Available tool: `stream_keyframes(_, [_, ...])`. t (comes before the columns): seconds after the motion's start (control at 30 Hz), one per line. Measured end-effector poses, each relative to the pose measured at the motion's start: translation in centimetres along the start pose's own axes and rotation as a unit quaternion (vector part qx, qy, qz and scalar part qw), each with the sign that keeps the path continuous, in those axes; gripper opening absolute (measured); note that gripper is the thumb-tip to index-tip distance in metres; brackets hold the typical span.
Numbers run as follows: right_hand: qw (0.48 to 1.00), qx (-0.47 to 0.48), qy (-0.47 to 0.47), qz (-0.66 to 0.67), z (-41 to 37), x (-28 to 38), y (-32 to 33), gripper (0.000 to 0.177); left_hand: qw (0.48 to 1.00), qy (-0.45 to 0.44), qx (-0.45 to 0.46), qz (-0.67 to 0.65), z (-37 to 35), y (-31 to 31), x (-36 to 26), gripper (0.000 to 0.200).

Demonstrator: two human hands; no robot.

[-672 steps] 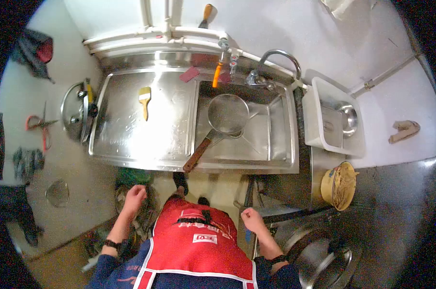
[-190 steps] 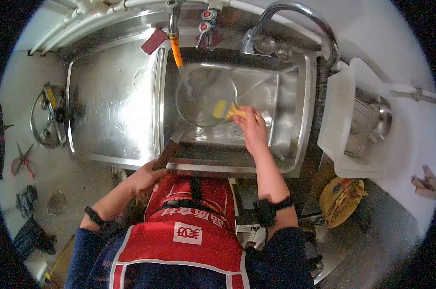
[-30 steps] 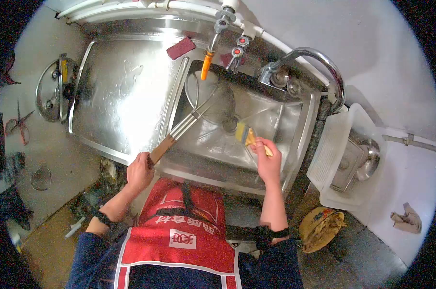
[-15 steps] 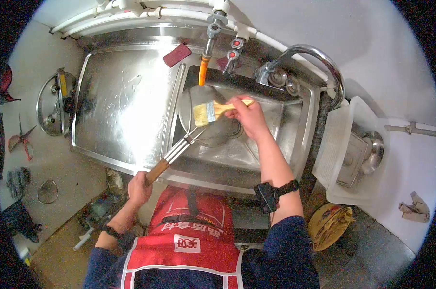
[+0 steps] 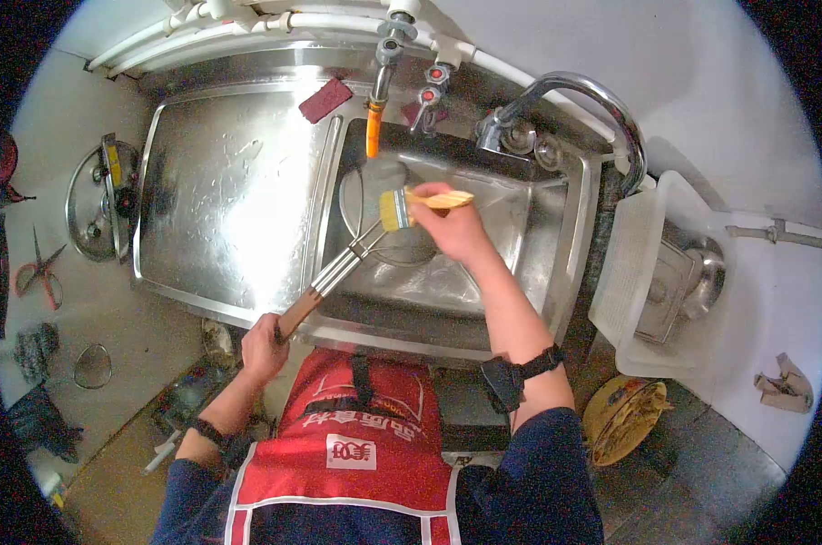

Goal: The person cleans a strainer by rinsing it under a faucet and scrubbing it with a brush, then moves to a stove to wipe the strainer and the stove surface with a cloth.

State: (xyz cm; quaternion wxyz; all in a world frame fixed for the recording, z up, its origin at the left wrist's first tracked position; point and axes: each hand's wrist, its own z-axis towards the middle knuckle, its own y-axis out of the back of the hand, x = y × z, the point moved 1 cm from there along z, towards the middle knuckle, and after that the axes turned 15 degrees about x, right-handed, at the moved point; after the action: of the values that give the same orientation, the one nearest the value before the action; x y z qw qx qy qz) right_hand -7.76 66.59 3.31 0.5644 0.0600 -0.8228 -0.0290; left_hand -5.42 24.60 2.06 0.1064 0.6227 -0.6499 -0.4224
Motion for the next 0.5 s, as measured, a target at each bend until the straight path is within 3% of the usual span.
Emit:
stream_keyframes(0.13, [0.999,-0.013,0.002,0.053,0.2,0.1,-0.7,0.027,1.000,-0.009,-0.022,0.012,0.2,0.4,-0.1,0.022])
stream_keyframes(0.2, [0.991,0.042,0.019,0.127,0.5,0.5,-1.3,0.026,1.000,-0.013,-0.022,0.015,0.4,0.4,-0.1,0.022])
stream_keyframes(0.23, [0.991,0.040,0.018,0.126,0.5,0.5,-1.3,0.026,0.999,-0.008,-0.025,0.019,0.6,0.3,-0.2,0.023])
stream_keyframes(0.3, [0.994,0.105,0.003,-0.002,0.9,0.4,-1.6,0.023,0.999,-0.005,-0.027,0.020,1.0,0.4,-0.4,0.023])
stream_keyframes(0.37, [0.997,0.077,0.012,0.028,1.2,-1.5,1.0,0.021,1.000,-0.017,-0.025,0.003,0.6,0.7,-0.3,0.023])
stream_keyframes(0.43, [0.993,-0.062,-0.024,0.096,1.6,-3.5,3.9,0.021,1.000,-0.019,-0.023,-0.004,0.6,0.8,-0.2,0.023])
stream_keyframes(0.5, [0.994,-0.087,-0.011,0.070,1.5,-3.9,4.1,0.022,1.000,-0.023,-0.019,-0.009,0.4,0.9,-0.3,0.022])
